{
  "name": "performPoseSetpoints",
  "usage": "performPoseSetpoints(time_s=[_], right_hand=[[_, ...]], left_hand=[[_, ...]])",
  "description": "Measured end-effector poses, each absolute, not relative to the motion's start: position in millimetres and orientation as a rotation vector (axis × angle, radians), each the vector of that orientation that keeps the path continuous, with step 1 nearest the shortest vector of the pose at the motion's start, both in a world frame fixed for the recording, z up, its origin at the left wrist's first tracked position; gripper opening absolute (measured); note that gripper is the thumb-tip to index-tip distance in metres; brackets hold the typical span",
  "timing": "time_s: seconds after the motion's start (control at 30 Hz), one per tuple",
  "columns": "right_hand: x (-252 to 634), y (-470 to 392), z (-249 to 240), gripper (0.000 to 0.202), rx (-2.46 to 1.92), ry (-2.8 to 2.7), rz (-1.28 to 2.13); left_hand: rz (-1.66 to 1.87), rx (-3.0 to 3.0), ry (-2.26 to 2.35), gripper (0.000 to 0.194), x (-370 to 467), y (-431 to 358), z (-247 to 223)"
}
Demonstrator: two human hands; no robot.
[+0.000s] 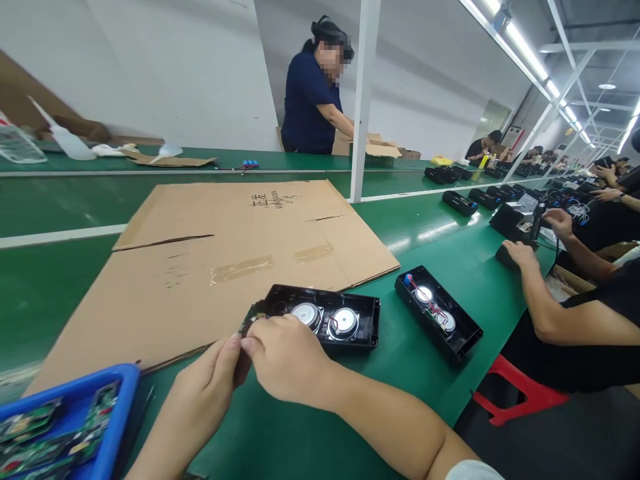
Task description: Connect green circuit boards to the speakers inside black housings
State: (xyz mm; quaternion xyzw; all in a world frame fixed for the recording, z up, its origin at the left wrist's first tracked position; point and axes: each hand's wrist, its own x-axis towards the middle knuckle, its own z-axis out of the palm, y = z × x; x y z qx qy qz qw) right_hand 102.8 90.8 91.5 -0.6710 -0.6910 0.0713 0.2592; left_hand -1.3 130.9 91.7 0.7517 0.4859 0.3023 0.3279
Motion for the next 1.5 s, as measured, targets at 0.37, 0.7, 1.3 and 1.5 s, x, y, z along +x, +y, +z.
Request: performPoseSetpoints(time_s=[0.37, 0.7, 1.3, 1.5], right_hand=[[98, 98, 80, 0.033, -1.682, -1.578, 0.367], [100, 100, 65, 0.028, -1.527, -1.487, 0.391], [104, 91, 78, 0.022, -1.360, -1.497, 0.444], [102, 88, 85, 0.024, -1.341, -1.426, 0.609]], left_hand=[[0.844, 1.903, 1.189, 0.036, 0, 139, 71], [0.919, 1.872, 1.137, 0.032, 6, 135, 66], [0.989, 1.855, 0.964, 0.032, 4, 132, 71], [0.976, 1.945, 0.857, 0.028, -6, 134, 73]])
